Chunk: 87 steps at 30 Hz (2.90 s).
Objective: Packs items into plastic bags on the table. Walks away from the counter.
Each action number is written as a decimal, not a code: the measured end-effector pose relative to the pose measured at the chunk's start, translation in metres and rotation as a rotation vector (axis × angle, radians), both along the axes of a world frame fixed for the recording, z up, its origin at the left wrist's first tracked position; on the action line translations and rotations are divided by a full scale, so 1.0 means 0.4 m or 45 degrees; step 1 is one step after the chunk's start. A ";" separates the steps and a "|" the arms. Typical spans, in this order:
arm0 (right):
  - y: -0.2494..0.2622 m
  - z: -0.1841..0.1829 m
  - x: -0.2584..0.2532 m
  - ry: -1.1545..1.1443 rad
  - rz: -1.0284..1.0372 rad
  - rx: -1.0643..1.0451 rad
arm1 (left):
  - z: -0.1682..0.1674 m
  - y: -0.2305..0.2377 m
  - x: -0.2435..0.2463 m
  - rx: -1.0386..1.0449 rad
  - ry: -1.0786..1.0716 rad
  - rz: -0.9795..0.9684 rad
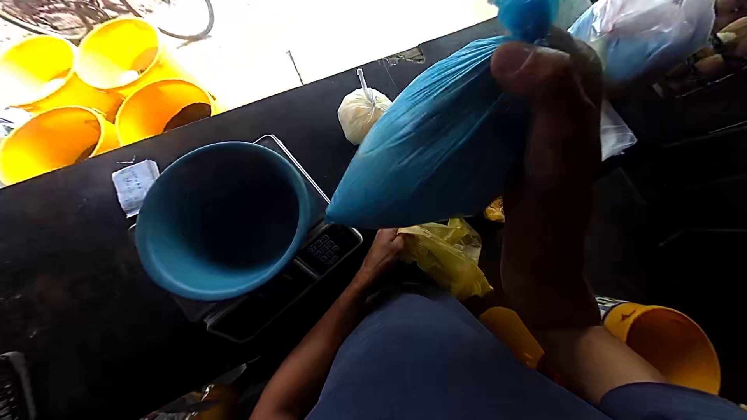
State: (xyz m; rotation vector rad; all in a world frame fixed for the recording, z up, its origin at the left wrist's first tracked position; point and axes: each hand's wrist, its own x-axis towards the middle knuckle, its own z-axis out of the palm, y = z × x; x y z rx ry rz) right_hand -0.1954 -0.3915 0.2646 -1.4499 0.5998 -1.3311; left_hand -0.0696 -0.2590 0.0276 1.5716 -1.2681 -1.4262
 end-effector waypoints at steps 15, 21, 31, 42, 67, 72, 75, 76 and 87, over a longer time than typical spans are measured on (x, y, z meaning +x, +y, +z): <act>0.189 -0.249 -0.247 -0.444 -0.246 -0.144 | 0.097 -0.174 -0.110 -0.090 0.492 -0.213; 0.215 -0.327 -0.260 -0.576 -0.458 0.056 | 0.153 0.007 -0.011 0.487 0.721 -0.298; 0.164 -0.402 -0.212 -0.419 -0.640 0.651 | 0.167 0.068 -0.004 0.375 0.717 0.338; 0.231 -0.350 -0.125 -0.550 -1.002 0.601 | 0.121 0.133 -0.072 -0.115 0.231 0.246; 0.186 -0.382 0.054 -1.045 -0.288 1.178 | 0.174 0.106 0.091 -0.350 0.043 -0.087; 0.139 -0.362 0.079 -1.297 -0.309 1.094 | 0.099 0.186 0.109 -0.261 -0.073 0.250; 0.094 -0.337 0.079 -1.356 -0.394 0.955 | 0.088 0.191 0.084 -0.385 0.034 0.106; 0.090 -0.337 0.077 -1.335 -0.405 0.913 | 0.108 0.176 0.073 -0.477 0.126 0.052; 0.220 -0.375 -0.110 0.102 -0.487 0.139 | 0.271 -0.116 0.055 -0.591 0.627 0.375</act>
